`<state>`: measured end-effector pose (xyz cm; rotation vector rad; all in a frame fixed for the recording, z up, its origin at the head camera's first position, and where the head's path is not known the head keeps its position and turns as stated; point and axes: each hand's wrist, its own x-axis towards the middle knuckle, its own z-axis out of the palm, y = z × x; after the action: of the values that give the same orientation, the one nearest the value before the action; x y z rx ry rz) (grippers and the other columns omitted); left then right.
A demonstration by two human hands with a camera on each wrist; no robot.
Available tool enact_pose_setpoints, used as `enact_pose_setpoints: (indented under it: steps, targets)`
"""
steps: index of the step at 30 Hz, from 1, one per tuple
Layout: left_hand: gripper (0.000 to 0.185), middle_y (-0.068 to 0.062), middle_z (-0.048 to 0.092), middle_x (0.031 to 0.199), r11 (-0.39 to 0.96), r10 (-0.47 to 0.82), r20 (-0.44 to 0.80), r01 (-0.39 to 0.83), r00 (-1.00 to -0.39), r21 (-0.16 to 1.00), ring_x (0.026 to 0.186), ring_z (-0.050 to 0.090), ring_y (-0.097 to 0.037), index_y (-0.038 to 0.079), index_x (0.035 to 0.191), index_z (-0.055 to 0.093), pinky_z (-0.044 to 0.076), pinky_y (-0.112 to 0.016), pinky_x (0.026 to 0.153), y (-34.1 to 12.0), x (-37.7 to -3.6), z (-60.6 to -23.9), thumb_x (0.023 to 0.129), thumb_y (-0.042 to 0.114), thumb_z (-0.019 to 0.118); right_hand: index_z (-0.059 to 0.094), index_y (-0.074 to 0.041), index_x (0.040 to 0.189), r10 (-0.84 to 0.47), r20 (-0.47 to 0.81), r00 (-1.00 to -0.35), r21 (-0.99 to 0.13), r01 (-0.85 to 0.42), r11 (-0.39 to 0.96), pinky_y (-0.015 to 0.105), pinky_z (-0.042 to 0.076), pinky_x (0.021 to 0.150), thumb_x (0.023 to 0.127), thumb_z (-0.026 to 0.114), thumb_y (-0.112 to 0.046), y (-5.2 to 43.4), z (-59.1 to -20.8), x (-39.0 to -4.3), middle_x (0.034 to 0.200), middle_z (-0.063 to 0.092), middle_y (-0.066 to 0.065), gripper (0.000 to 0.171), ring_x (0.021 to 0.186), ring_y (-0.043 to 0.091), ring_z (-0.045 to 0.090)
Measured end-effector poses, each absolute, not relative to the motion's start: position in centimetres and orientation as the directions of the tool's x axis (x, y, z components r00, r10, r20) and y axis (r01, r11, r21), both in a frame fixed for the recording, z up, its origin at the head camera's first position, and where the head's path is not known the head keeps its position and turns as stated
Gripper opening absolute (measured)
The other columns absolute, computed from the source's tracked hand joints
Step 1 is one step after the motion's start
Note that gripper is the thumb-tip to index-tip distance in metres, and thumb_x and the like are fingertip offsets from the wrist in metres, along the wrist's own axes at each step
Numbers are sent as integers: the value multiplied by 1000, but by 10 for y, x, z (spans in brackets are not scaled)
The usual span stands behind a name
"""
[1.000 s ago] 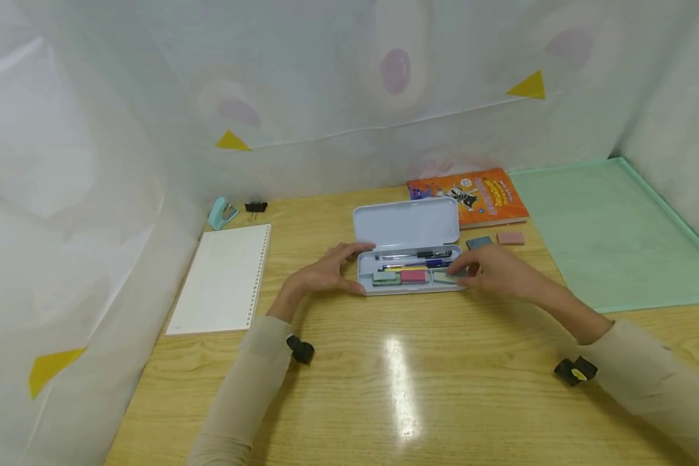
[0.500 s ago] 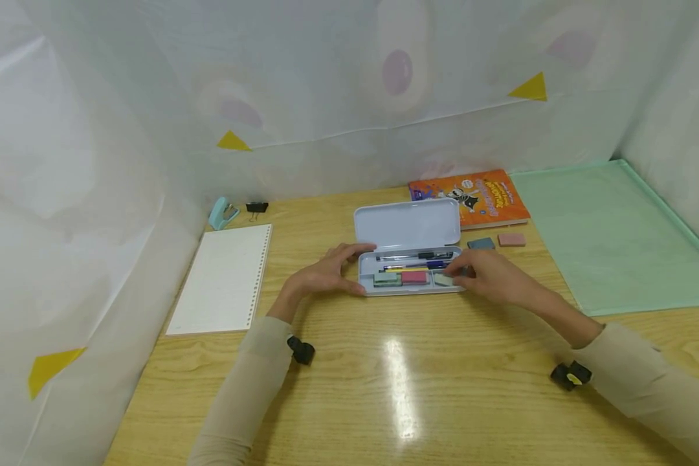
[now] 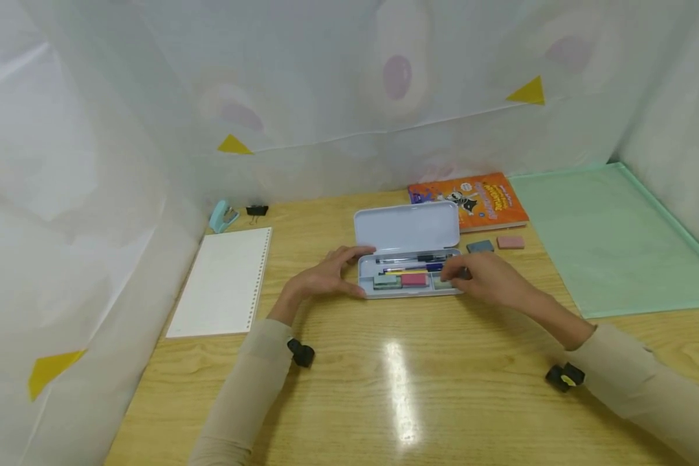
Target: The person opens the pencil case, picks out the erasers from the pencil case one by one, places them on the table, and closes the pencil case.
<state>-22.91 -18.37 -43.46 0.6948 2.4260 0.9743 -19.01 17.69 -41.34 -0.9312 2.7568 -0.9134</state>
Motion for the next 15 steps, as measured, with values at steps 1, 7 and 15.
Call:
enact_pose_setpoints:
  steps: [1,7,15]
  targets:
    - [93,-4,34,160,628,591,-204,286,-780,724,144,33,-24,37,161,35,26,-51,122,-184,-229,-435,85,36,88,77,-9,102,-573,92,-815,-577,-512,636,34,57,73,94,71,1,178,-413,-191,97,76,2,15,85,15,67]
    - [92,-4,35,159,627,584,-208,274,-785,729,143,33,-24,38,160,36,26,-51,121,-185,-229,-437,84,35,88,76,-10,106,-502,96,-860,-644,-438,627,27,51,67,100,58,-2,195,-405,-195,98,74,2,20,77,15,61]
    - [92,-4,35,159,628,587,-207,279,-783,727,143,34,-25,38,160,36,27,-52,121,-184,-230,-436,84,36,88,74,-4,117,-376,21,-926,-733,-270,624,25,55,73,106,61,-16,233,-389,-203,103,76,10,20,84,23,73]
